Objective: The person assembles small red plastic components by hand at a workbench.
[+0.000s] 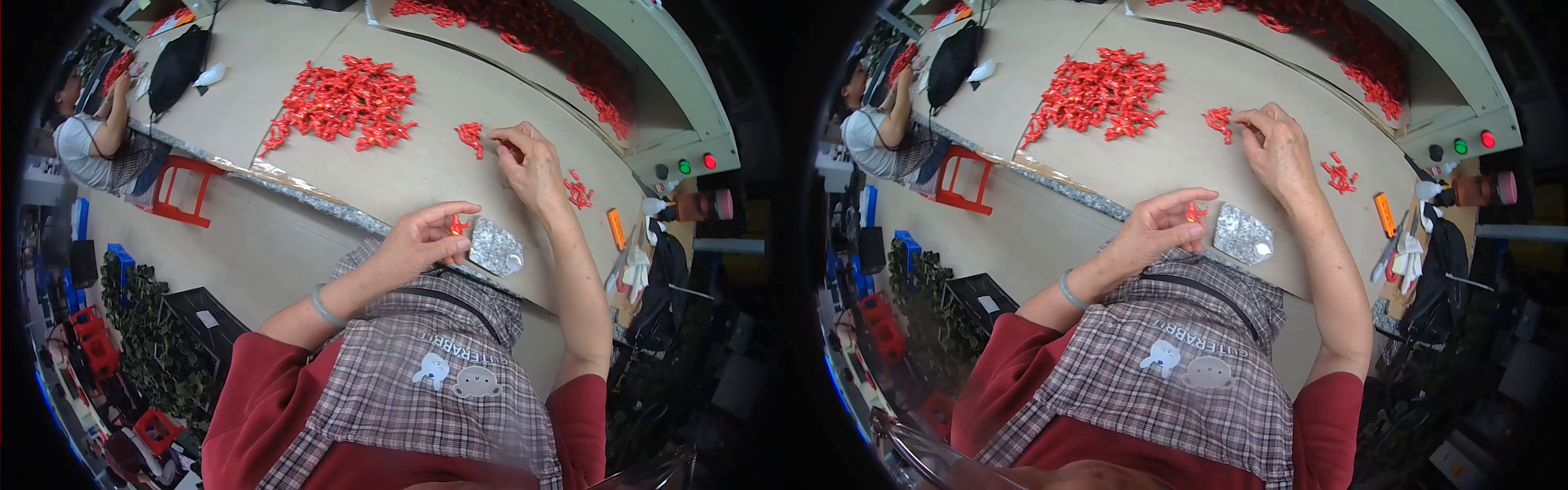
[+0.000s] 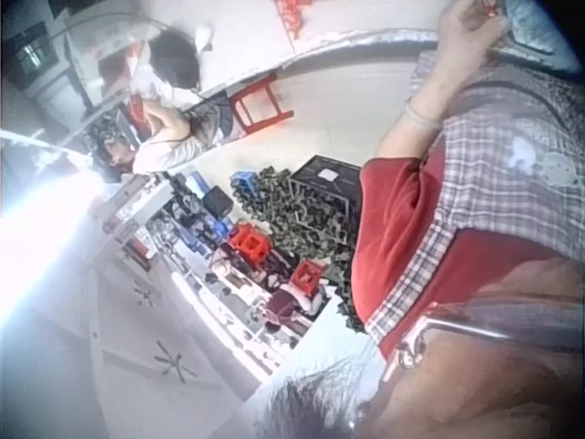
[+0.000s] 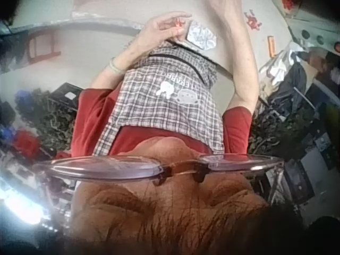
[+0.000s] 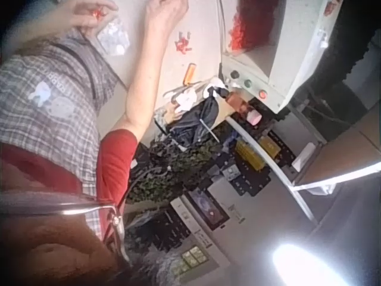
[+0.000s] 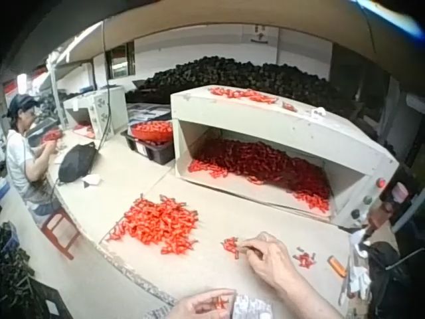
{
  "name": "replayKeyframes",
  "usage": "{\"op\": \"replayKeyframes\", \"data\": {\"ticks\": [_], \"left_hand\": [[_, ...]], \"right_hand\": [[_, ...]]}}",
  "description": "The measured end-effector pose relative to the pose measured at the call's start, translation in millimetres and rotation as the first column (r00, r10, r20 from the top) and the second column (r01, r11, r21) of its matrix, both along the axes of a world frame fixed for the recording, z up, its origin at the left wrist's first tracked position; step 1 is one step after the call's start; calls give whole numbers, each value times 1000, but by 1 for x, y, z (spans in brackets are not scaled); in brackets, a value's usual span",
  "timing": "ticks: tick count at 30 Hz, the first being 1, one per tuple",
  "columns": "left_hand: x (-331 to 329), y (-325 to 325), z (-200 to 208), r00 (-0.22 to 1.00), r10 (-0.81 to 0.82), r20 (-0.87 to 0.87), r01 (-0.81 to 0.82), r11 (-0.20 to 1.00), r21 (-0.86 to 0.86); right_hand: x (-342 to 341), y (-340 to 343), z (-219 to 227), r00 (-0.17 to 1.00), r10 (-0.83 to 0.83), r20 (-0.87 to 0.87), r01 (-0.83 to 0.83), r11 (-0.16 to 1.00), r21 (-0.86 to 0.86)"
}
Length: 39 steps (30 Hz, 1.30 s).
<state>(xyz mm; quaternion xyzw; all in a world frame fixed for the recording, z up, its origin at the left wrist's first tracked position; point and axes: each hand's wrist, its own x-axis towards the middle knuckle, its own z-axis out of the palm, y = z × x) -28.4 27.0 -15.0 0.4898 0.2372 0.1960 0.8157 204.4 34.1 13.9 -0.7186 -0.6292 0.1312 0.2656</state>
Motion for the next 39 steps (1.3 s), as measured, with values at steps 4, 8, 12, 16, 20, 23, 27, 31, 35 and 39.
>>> {"op": "replayKeyframes", "data": {"ticks": [4, 8, 12, 16, 20, 23, 27, 31, 35, 39], "left_hand": [[0, 2, -2, 999, 13, 37, -12, 1000, -12], [6, 4, 0, 999, 40, 31, -40, 999, -2], [12, 2, 2, 1000, -27, 4, 26, 999, 47], [17, -4, 7, 997, -67, -39, 69, 996, 50], [20, -8, 11, 994, -109, -24, 110, 993, 52], [24, -14, 10, 990, -136, -26, 138, 988, 73], [33, -20, 10, 993, -114, 24, 106, 966, 237], [31, -16, 10, 987, -115, -115, 155, 883, 444], [30, -18, 9, 989, -79, -127, 128, 889, 440], [29, -18, 9, 990, -114, -86, 131, 965, 229]], "right_hand": [[6, -31, -1, 868, -100, -486, 60, 993, -97], [-6, -72, 10, 474, -60, -878, 16, 998, -60], [-14, -105, 8, 385, -51, -921, 12, 999, -50], [-19, -125, 5, 352, -44, -935, 52, 998, -27], [-18, -139, -1, 354, -78, -932, 91, 995, -49], [-21, -145, -6, 343, -79, -936, 79, 995, -55], [-35, -145, -2, 247, -95, -964, 90, 993, -75], [-39, -146, -9, 225, -86, -971, 50, 996, -77], [-48, -146, -5, 323, -108, -940, 120, 990, -73], [-49, -146, -8, 828, 17, -560, 107, 976, 189]]}}
